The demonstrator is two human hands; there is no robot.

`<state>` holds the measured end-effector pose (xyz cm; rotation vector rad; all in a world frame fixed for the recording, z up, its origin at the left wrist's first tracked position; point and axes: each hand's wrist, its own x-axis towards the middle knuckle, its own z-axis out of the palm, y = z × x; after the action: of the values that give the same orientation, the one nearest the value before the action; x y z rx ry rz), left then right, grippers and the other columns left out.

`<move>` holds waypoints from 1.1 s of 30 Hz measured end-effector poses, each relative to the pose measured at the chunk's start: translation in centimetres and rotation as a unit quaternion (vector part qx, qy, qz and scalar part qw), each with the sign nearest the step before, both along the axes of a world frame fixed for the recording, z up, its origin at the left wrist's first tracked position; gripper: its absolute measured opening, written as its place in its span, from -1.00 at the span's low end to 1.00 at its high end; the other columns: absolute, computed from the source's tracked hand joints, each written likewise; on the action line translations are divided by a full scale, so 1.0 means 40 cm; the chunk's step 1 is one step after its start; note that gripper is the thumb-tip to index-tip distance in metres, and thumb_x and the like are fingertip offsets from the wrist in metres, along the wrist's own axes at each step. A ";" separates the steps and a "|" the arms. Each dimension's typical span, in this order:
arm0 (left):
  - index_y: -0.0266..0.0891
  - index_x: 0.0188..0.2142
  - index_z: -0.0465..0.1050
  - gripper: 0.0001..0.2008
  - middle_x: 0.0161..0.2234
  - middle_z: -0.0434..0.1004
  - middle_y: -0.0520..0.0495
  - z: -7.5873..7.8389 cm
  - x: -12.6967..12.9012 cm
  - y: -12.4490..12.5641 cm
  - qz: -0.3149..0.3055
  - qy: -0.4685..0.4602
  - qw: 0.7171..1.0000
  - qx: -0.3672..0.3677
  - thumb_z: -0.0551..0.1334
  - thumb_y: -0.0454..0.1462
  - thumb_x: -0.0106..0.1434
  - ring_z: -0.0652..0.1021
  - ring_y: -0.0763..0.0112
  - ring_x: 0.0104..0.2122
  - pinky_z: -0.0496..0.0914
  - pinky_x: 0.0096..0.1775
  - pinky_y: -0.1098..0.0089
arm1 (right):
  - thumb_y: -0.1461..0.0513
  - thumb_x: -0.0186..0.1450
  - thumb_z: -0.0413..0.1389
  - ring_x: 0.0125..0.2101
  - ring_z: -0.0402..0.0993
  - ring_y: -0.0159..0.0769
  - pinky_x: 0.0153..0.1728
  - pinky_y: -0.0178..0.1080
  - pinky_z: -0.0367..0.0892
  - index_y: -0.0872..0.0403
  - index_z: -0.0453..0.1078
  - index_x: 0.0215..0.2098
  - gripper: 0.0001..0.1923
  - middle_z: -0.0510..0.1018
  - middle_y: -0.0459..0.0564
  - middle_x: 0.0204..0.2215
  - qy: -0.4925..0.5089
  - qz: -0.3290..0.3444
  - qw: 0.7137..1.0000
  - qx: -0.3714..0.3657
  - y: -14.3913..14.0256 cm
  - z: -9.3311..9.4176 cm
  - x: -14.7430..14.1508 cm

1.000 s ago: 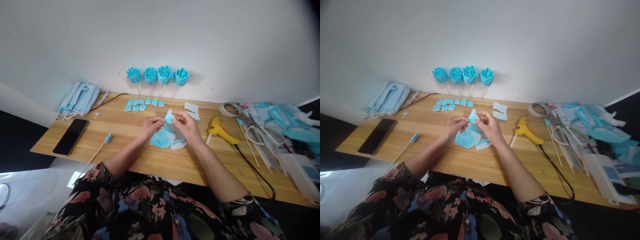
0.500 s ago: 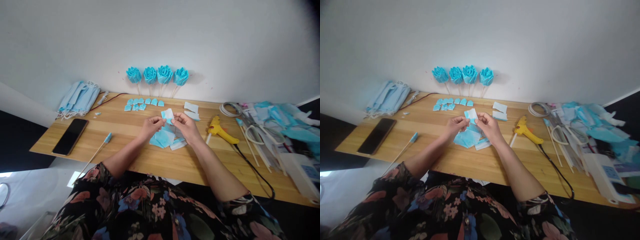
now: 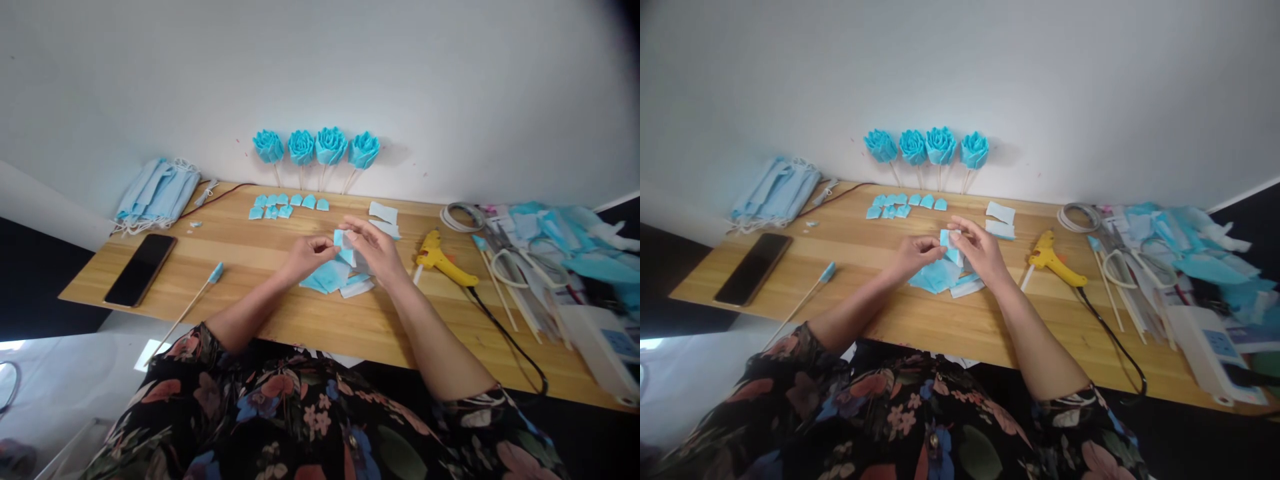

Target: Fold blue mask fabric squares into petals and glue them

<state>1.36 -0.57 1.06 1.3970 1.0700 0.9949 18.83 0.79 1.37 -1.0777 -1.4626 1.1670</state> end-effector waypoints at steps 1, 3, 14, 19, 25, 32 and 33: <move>-0.27 -0.57 0.36 -0.71 -0.60 0.26 0.10 0.002 0.001 -0.002 -0.011 0.007 1.000 0.003 0.28 -0.13 0.14 0.23 0.59 -0.57 0.13 -0.48 0.46 | 0.01 0.20 0.23 -0.10 0.51 -0.20 -0.11 -0.16 0.43 -0.04 0.48 0.04 -0.53 0.60 0.00 -0.07 -0.006 0.009 1.000 -0.010 -0.002 0.003 0.000; -0.27 -0.58 0.36 -0.72 -0.60 0.26 0.10 0.003 0.003 -0.005 -0.022 0.018 1.000 0.010 0.29 -0.15 0.14 0.23 0.59 -0.57 0.13 -0.47 0.46 | 0.04 0.16 0.26 -0.23 0.51 -0.24 -0.22 -0.19 0.43 -0.02 0.53 -0.01 -0.56 0.62 -0.02 -0.16 -0.033 0.017 0.999 -0.022 -0.004 0.007 0.002; -0.29 -0.46 0.46 -0.76 -0.59 0.40 0.08 -0.007 -0.002 0.015 0.022 -0.094 0.994 -0.044 0.36 -0.14 0.10 0.38 0.59 -0.58 0.30 -0.47 0.50 | 0.09 0.09 0.30 -0.48 0.34 -0.40 -0.43 -0.31 0.29 0.05 0.55 -0.27 -0.72 0.47 -0.14 -0.51 0.013 -0.021 1.000 -0.017 0.004 -0.007 0.000; -0.32 -0.43 0.49 -0.75 -0.56 0.43 0.08 -0.004 -0.002 0.015 0.038 -0.130 0.988 -0.080 0.40 -0.16 0.04 0.39 0.60 -0.59 0.33 -0.47 0.48 | 0.09 0.11 0.30 -0.48 0.33 -0.40 -0.42 -0.31 0.28 0.04 0.54 -0.28 -0.75 0.46 -0.15 -0.51 0.002 -0.029 1.000 0.004 0.008 -0.018 0.003; -0.33 -0.42 0.51 -0.80 -0.57 0.44 0.07 0.003 -0.004 0.013 0.062 -0.129 0.985 -0.092 0.37 -0.20 0.09 0.39 0.60 -0.58 0.35 -0.47 0.49 | 0.18 0.19 0.24 -0.25 0.51 -0.26 -0.13 -0.17 0.39 0.00 0.56 -0.29 -0.88 0.62 -0.06 -0.30 -0.070 -0.018 0.994 0.085 0.006 -0.010 0.008; -0.31 -0.43 0.48 -0.78 -0.59 0.41 0.08 0.003 -0.006 0.017 0.080 -0.141 0.982 -0.099 0.37 -0.17 0.08 0.39 0.59 -0.59 0.35 -0.49 0.49 | 0.32 0.19 0.17 -0.04 0.51 -0.18 0.10 -0.01 0.31 -0.08 0.59 -0.32 -0.81 0.63 -0.06 -0.08 -0.141 0.015 0.976 0.164 -0.001 0.008 0.006; -0.31 -0.43 0.48 -0.76 -0.59 0.41 0.08 0.002 -0.006 0.017 0.080 -0.141 0.982 -0.100 0.38 -0.16 0.07 0.39 0.59 -0.59 0.36 -0.49 0.49 | 0.32 0.19 0.17 -0.03 0.51 -0.17 0.10 0.00 0.30 -0.09 0.59 -0.31 -0.80 0.62 -0.06 -0.07 -0.147 0.018 0.975 0.165 -0.001 0.007 0.006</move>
<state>1.12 0.12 1.12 0.9854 1.0488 1.1298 19.07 0.76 1.65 -1.0222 -1.8377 0.7707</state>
